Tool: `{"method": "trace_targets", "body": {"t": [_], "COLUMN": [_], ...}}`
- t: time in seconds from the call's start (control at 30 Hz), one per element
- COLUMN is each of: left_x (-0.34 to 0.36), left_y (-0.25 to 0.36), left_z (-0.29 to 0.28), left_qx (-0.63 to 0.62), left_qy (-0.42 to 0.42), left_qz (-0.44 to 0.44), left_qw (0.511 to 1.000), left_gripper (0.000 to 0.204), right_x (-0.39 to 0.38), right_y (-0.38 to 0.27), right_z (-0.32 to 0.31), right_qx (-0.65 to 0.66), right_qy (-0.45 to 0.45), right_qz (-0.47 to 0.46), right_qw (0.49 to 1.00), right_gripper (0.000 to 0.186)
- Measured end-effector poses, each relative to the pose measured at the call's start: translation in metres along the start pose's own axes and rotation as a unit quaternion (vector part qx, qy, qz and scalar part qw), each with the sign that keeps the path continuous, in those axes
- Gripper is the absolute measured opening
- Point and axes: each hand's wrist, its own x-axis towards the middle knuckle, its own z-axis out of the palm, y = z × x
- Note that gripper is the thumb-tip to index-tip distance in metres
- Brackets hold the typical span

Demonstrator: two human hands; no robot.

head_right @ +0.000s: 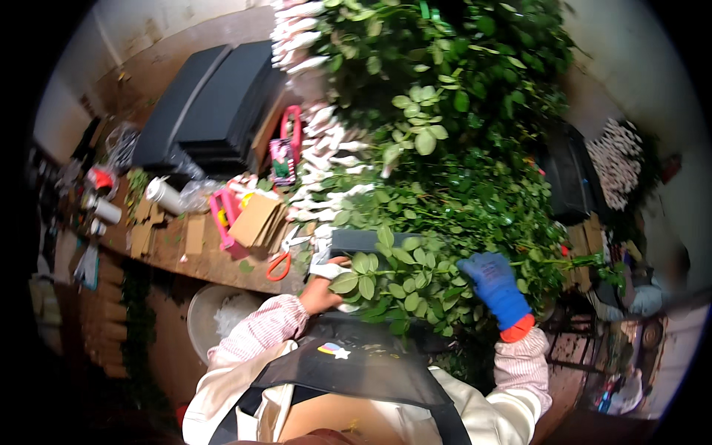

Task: The person arranges white flowers and green leaves into a black tray. They pick up flowers and leaves, place them into the tray, and adjust their positions. The person also handles cardboard pieces and a stapler, likely for packaging.

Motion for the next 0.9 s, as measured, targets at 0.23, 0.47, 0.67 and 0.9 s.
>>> {"method": "trace_targets", "body": {"t": [0.23, 0.47, 0.67, 0.9], "left_x": [-0.001, -0.008, -0.010, -0.003], "left_y": [0.029, 0.022, 0.024, 0.029], "left_z": [-0.005, -0.005, -0.005, -0.002], "left_qx": [0.031, 0.090, 0.136, 0.119], "left_qy": [0.005, -0.008, -0.014, -0.043], "left_qz": [0.058, 0.084, 0.092, 0.091], "left_qw": [0.998, 0.992, 0.986, 0.988], "left_gripper": [0.076, 0.044, 0.058, 0.057], "right_x": [-0.053, 0.057, 0.260, 0.325], "right_y": [0.002, 0.016, 0.074, 0.107], "right_z": [0.130, 0.007, -0.037, -0.064], "right_qx": [0.047, -0.020, -0.283, -0.276], "right_qy": [-0.093, -0.058, 0.264, 0.164], "right_qz": [0.132, 0.119, 0.004, -0.100], "right_qw": [0.986, 0.991, 0.922, 0.942], "right_gripper": [0.026, 0.028, 0.049, 0.012]}}
